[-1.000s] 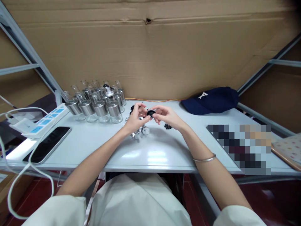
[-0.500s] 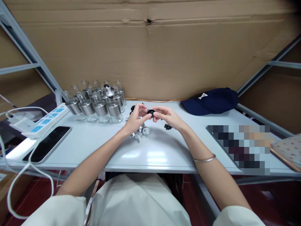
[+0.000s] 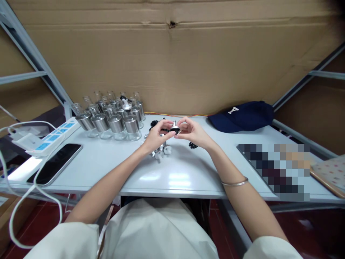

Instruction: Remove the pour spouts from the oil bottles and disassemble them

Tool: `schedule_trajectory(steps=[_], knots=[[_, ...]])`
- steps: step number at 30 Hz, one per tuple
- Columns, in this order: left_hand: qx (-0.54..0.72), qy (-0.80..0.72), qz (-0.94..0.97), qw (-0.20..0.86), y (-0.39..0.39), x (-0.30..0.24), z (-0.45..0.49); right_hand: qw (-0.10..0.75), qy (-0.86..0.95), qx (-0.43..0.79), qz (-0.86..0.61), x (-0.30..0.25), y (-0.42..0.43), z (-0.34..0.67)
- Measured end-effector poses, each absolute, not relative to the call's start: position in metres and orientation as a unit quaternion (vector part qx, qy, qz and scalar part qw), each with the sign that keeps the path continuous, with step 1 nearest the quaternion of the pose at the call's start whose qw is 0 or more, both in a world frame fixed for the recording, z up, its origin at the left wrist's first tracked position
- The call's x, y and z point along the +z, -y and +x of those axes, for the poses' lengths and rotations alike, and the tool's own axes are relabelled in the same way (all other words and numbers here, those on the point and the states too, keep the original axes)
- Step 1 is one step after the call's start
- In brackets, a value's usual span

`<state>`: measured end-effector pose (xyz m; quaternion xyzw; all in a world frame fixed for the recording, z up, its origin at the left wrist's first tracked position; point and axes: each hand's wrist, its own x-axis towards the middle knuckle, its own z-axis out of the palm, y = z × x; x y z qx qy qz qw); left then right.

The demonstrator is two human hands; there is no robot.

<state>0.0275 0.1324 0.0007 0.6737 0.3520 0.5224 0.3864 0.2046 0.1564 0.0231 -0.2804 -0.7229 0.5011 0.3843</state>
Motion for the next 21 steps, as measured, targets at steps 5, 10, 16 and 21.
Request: schedule_trajectory(steps=[5, 10, 16, 21], knots=[[0.521, -0.344, 0.706, 0.335, -0.1337, -0.0025, 0.0275, 0.359, 0.721, 0.518, -0.289, 0.0213, -0.1564, 0.2049], [0.513, -0.332, 0.729, 0.308, -0.1328, -0.0002, 0.0258, 0.369, 0.741, 0.470, -0.305, 0.0173, -0.1608, 0.2055], [0.523, -0.322, 0.727, 0.306, -0.1345, -0.0010, 0.0248, 0.340, 0.760, 0.442, -0.334, 0.0177, -0.1609, 0.2051], [0.516, -0.322, 0.753, 0.250, -0.1366, -0.0026, 0.0217, 0.374, 0.736, 0.443, -0.351, 0.0168, -0.1638, 0.2052]])
